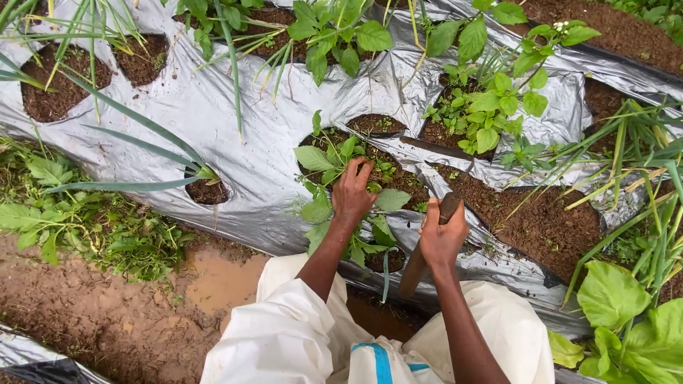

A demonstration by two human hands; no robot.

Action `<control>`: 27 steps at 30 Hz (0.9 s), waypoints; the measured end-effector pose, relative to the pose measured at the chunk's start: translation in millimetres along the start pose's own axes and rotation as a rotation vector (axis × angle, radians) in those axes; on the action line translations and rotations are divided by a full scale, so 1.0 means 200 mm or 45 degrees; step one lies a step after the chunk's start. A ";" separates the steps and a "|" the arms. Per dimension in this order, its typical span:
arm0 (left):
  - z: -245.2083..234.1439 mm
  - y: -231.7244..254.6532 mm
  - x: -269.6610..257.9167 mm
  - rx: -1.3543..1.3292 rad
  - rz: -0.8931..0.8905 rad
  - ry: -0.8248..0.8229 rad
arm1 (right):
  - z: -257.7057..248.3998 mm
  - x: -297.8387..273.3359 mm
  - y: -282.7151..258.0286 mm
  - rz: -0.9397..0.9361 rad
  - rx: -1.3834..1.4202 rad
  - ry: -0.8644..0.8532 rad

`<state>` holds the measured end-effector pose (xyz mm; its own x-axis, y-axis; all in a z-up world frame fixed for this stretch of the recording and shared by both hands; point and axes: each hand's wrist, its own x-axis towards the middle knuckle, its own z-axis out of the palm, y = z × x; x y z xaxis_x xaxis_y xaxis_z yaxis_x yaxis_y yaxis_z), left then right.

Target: The person uses a hand hoe to loosen soil and remove weeds from around plants in a garden bed covered with plastic mulch. They pull the weeds out by hand and toss them aside while working in muddy water between the rows.

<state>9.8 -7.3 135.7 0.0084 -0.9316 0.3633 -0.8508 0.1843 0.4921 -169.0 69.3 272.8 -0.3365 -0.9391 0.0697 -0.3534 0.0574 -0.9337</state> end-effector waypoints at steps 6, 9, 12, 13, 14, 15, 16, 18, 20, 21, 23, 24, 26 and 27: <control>0.10 -0.05 -0.04 0.088 0.020 0.020 | 0.09 0.04 0.27 0.004 -0.334 -0.190; 0.10 -0.04 -0.04 0.094 0.036 0.008 | 0.01 0.04 0.13 0.027 -0.278 -0.084; 0.09 -0.04 -0.03 0.119 0.047 0.001 | 0.02 0.04 0.07 0.088 -0.257 -0.054; 0.08 -0.04 -0.02 0.118 0.049 0.008 | 0.06 0.04 0.15 0.081 -0.256 -0.051; 0.07 -0.04 -0.01 0.119 0.040 -0.010 | 0.10 0.04 0.22 0.076 -0.384 -0.198; 0.06 -0.03 -0.03 0.118 0.028 -0.038 | 0.13 0.02 0.31 0.082 -0.515 -0.347; 0.06 -0.02 -0.05 0.115 0.027 -0.043 | 0.12 0.01 0.33 0.086 -0.518 -0.347; 0.07 -0.03 -0.03 0.092 0.036 -0.037 | 0.15 0.04 0.36 0.120 -0.536 -0.345; 0.11 -0.07 -0.06 0.056 0.049 -0.033 | 0.15 0.05 0.35 0.119 -0.550 -0.351; 0.13 -0.09 -0.06 0.020 0.076 -0.032 | 0.15 0.06 0.35 0.122 -0.558 -0.345; 0.24 -0.15 -0.12 -0.009 0.068 0.067 | 0.10 0.05 0.25 0.100 -0.466 -0.352; 0.29 -0.18 -0.13 -0.035 0.055 0.172 | 0.08 0.06 0.20 0.071 -0.374 -0.364; 0.30 -0.18 -0.12 0.005 0.064 0.243 | 0.06 0.07 0.19 0.078 -0.322 -0.314; 0.31 -0.18 -0.13 0.040 0.072 0.309 | 0.04 0.07 0.19 0.089 -0.274 -0.262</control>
<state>7.5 -9.5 60.8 0.0829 -0.8169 0.5708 -0.8693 0.2208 0.4423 -180.9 56.3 235.5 -0.1902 -0.9780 -0.0856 -0.5200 0.1743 -0.8362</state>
